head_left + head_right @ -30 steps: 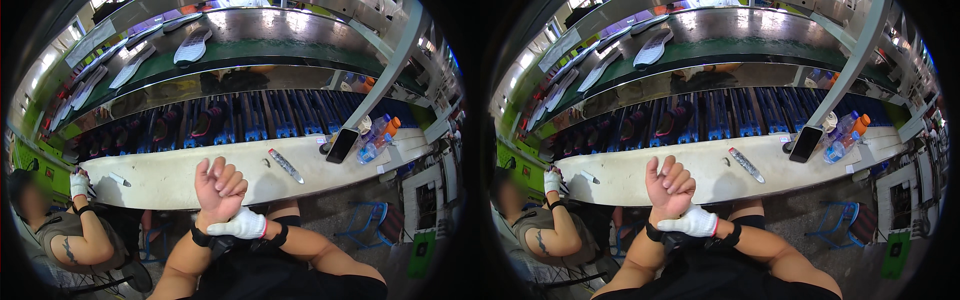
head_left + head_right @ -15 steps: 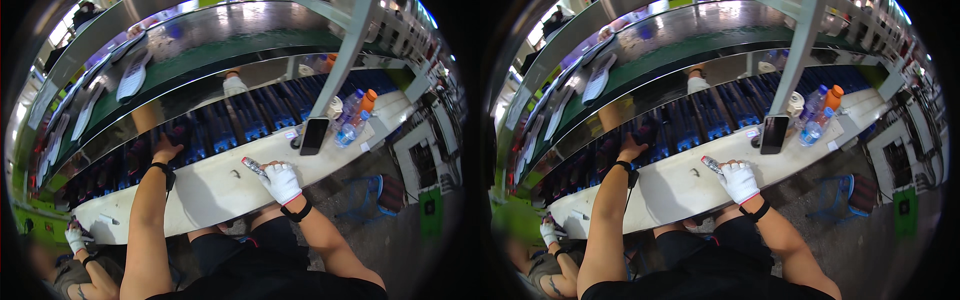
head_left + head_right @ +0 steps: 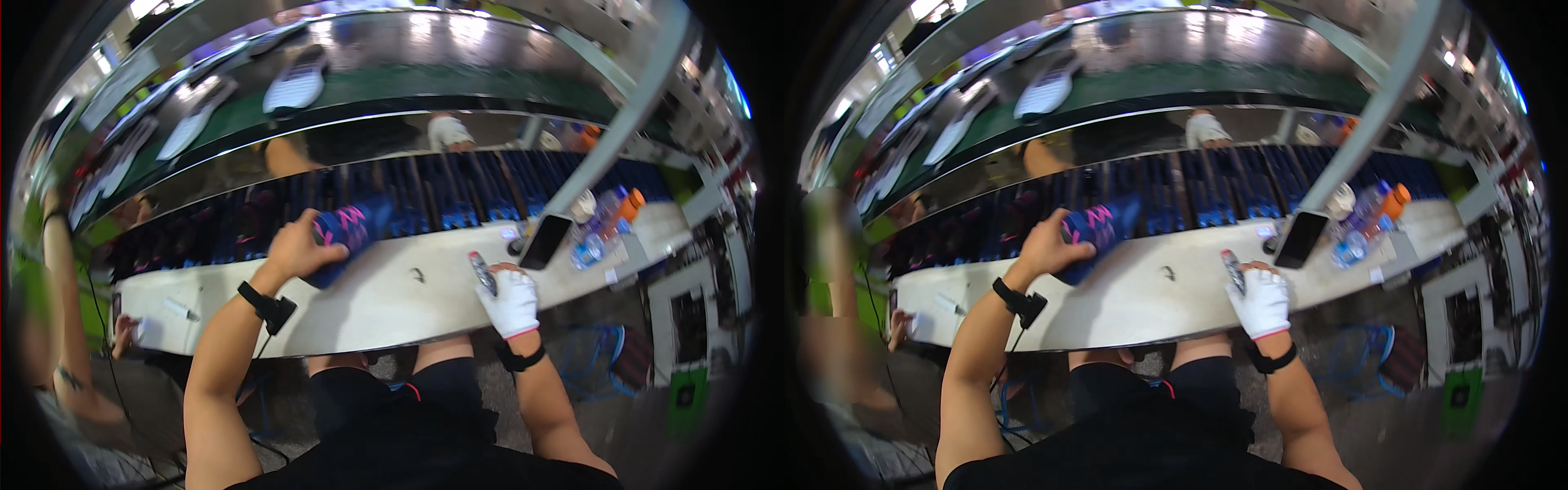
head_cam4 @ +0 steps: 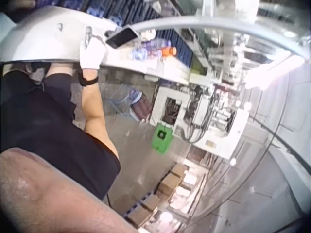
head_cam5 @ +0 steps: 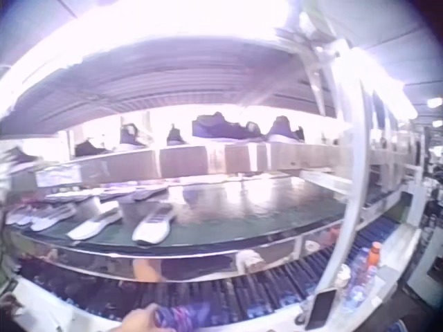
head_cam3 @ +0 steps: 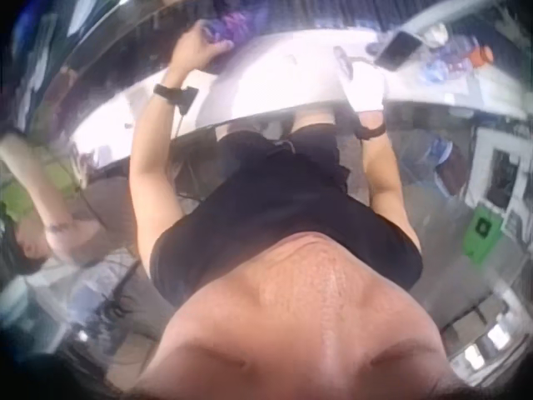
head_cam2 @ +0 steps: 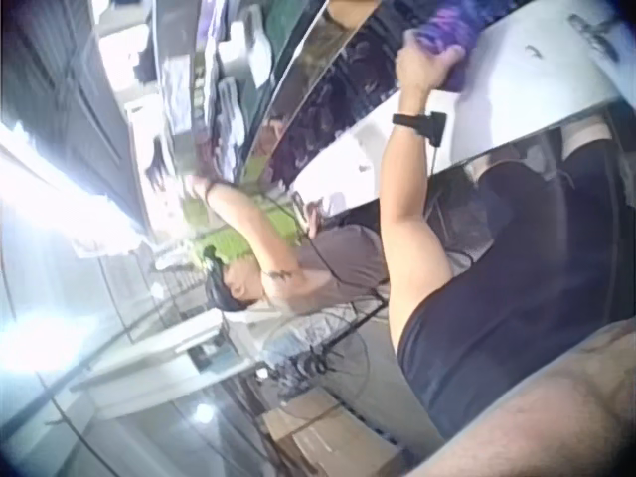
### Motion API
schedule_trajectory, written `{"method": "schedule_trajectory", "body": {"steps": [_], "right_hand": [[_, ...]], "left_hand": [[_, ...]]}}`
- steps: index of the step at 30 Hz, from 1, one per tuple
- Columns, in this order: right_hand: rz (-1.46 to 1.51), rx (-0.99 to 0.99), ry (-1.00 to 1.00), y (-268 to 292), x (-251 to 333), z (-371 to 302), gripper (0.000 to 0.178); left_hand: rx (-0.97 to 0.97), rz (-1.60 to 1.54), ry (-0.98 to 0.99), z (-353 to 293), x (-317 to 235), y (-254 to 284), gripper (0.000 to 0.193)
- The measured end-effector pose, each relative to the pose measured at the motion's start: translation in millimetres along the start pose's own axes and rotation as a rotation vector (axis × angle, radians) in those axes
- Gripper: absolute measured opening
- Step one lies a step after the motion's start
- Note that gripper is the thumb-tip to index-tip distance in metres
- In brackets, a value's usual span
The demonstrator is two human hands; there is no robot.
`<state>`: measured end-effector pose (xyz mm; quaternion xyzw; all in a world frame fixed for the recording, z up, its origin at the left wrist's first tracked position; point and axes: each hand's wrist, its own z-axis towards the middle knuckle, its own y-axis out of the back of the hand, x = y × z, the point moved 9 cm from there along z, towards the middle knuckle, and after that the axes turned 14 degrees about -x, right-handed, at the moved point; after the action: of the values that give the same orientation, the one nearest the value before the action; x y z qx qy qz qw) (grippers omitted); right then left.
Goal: The recorder is on an assembly line in a shoe factory, repeatedly taking shoe components, fitting them together, and placing them back on the conveyor belt.
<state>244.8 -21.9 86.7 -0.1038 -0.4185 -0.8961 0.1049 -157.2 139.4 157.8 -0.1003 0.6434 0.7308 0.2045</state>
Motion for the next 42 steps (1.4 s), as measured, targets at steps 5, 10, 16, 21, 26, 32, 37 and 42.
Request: {"method": "schedule_trajectory", "body": {"steps": [5,10,16,21,26,32,37,42], "right_hand": [[0.216,-0.219,0.333,62,94,80,0.039],[0.453,-0.301,0.67,89,222,182,0.033],[0.375,-0.162,0.777,-4,322,295,0.053],[0.381,0.075,0.565,-38,330,319,0.057],[0.344,-0.066,0.442,-6,302,300,0.042],[0.599,-0.586,0.728,76,278,224,0.027],[0.786,-0.628,0.83,154,212,84,0.051],[0.939,-0.126,0.158,77,158,18,0.04]], "left_hand": [[0.265,-0.463,0.082,-96,59,-7,0.094],[-0.11,-0.091,-0.081,-136,99,14,0.059],[-0.123,0.104,-0.412,-111,-30,-53,0.069],[-0.115,0.048,-0.262,-94,-36,-39,0.048],[-0.458,-0.495,-0.43,-157,-72,56,0.054],[-0.596,-0.893,-0.476,-213,-63,34,0.056],[-0.655,-0.64,-0.603,-239,-74,77,0.055],[-0.562,-0.632,-0.394,-240,-52,65,0.056]]}}
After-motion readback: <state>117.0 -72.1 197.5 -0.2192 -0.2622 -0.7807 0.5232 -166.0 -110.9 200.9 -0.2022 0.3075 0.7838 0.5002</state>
